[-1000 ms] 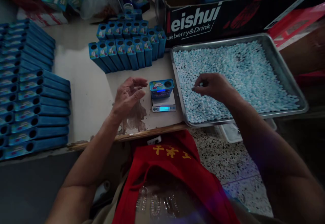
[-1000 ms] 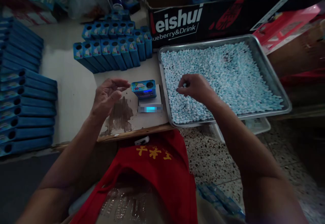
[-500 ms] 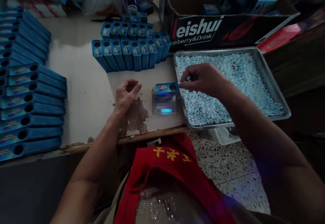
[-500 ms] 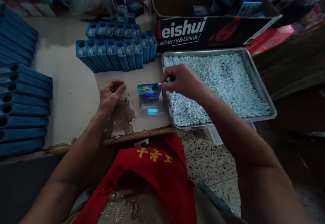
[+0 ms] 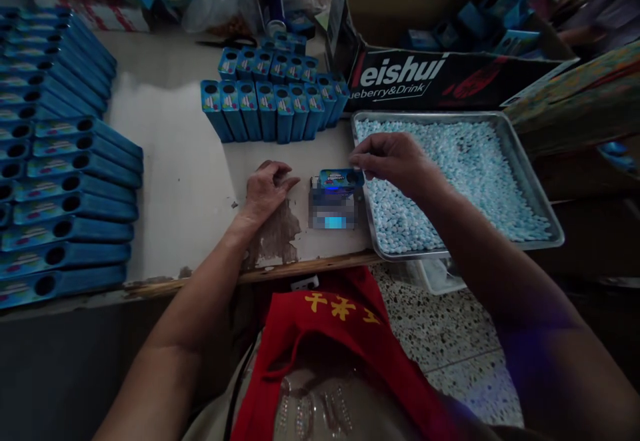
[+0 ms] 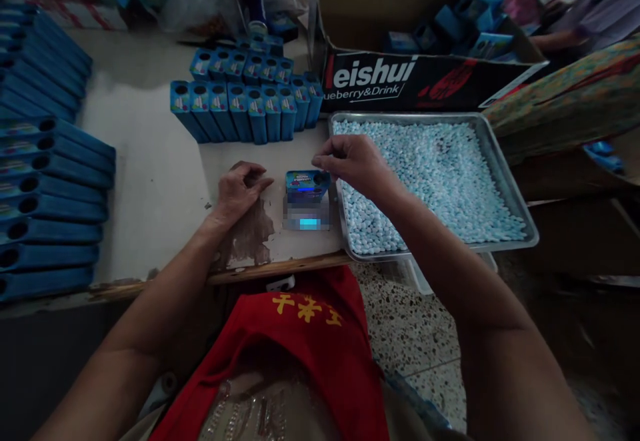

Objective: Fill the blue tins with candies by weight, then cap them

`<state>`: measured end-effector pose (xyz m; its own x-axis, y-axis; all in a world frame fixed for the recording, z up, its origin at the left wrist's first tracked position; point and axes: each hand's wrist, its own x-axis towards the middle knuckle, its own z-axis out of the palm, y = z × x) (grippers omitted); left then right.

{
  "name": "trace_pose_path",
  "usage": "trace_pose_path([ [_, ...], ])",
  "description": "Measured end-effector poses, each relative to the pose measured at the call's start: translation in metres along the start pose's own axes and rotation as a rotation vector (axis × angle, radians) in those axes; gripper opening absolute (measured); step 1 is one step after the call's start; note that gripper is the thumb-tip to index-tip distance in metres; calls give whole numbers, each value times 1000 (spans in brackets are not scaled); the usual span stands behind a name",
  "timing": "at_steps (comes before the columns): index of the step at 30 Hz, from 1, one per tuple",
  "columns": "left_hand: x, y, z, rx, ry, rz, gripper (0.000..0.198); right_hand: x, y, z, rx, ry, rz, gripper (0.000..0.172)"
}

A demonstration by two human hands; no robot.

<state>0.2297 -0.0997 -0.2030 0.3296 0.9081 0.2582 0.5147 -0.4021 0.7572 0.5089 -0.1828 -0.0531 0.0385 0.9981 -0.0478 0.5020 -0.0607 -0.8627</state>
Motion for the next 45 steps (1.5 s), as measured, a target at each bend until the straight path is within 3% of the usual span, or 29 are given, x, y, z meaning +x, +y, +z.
trace_pose_path([
  [12, 1, -5, 3, -79, -3, 9, 24, -5, -7, 6, -61, 62, -22, 26],
  [22, 3, -3, 2, -120, -10, -41, 22, -5, -4, 3, -64, 65, 18, 42],
  [32, 2, 0, 1, -78, -6, -14, 19, -7, 16, -21, 183, 143, 70, 22],
  [39, 3, -4, 1, -78, -17, 13, 16, -20, 38, -30, 189, 154, 149, 16],
  [45, 4, -5, 0, -93, -19, 12, 15, -21, 33, -26, 147, 147, 136, 18],
])
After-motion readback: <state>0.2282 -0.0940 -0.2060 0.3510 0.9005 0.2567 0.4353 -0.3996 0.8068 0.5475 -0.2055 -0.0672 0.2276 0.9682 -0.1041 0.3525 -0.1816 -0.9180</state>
